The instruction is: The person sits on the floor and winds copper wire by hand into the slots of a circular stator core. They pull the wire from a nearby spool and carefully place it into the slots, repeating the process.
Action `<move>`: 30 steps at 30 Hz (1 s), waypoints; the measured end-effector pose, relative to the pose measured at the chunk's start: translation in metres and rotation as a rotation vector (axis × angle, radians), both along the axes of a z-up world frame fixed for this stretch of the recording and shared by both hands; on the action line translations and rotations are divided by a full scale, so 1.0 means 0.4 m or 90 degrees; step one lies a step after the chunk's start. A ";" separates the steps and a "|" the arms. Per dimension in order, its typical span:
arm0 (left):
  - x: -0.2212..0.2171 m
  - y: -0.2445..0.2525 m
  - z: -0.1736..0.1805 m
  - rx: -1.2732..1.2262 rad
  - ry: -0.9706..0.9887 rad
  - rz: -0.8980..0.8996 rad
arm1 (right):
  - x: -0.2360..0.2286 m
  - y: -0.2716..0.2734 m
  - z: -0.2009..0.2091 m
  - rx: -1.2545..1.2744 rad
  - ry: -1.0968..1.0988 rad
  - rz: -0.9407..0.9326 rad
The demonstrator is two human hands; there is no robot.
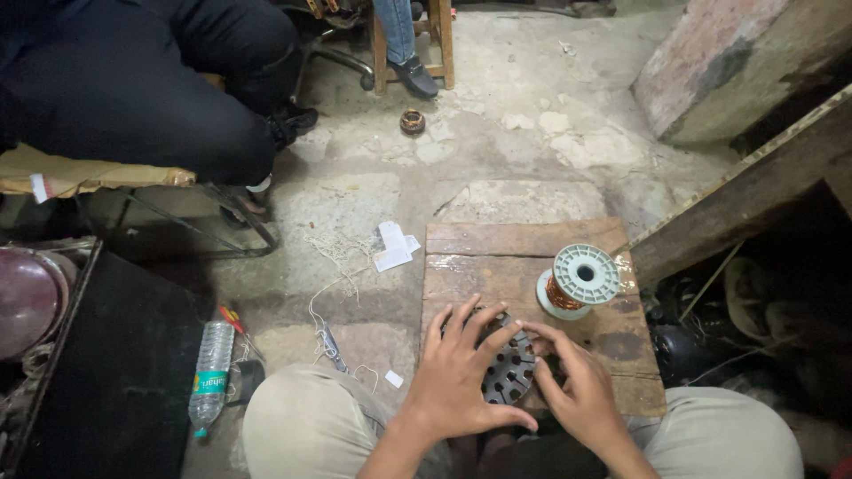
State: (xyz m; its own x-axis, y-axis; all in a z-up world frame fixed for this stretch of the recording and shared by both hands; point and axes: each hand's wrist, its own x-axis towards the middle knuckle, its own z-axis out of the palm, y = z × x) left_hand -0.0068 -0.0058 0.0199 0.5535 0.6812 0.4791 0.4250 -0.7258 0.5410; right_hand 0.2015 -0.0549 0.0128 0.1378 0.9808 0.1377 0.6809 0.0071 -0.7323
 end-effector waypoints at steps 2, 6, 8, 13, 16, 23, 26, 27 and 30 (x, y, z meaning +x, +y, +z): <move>-0.005 0.001 0.003 -0.003 0.019 -0.011 | 0.002 -0.003 -0.002 -0.005 0.006 -0.003; -0.005 0.002 0.010 -0.016 0.040 -0.017 | 0.010 0.001 -0.002 0.023 0.019 0.028; -0.002 -0.004 0.013 -0.018 0.062 -0.003 | 0.008 -0.005 0.002 0.024 0.009 0.034; 0.009 -0.005 0.014 -0.059 0.037 0.011 | -0.002 0.000 0.028 -0.040 0.034 0.021; 0.011 -0.002 0.009 -0.031 0.023 0.015 | -0.009 0.000 0.035 -0.129 0.024 -0.031; 0.014 0.001 0.007 -0.030 0.033 0.013 | -0.008 -0.002 0.027 0.031 -0.044 0.041; 0.013 0.000 0.011 -0.029 0.032 0.013 | -0.006 -0.003 0.024 -0.031 -0.028 0.019; 0.013 0.000 0.012 -0.028 0.031 0.013 | -0.005 -0.003 0.023 0.005 -0.034 0.033; 0.014 0.002 0.015 -0.026 0.030 0.013 | -0.004 -0.001 0.022 0.045 -0.042 0.046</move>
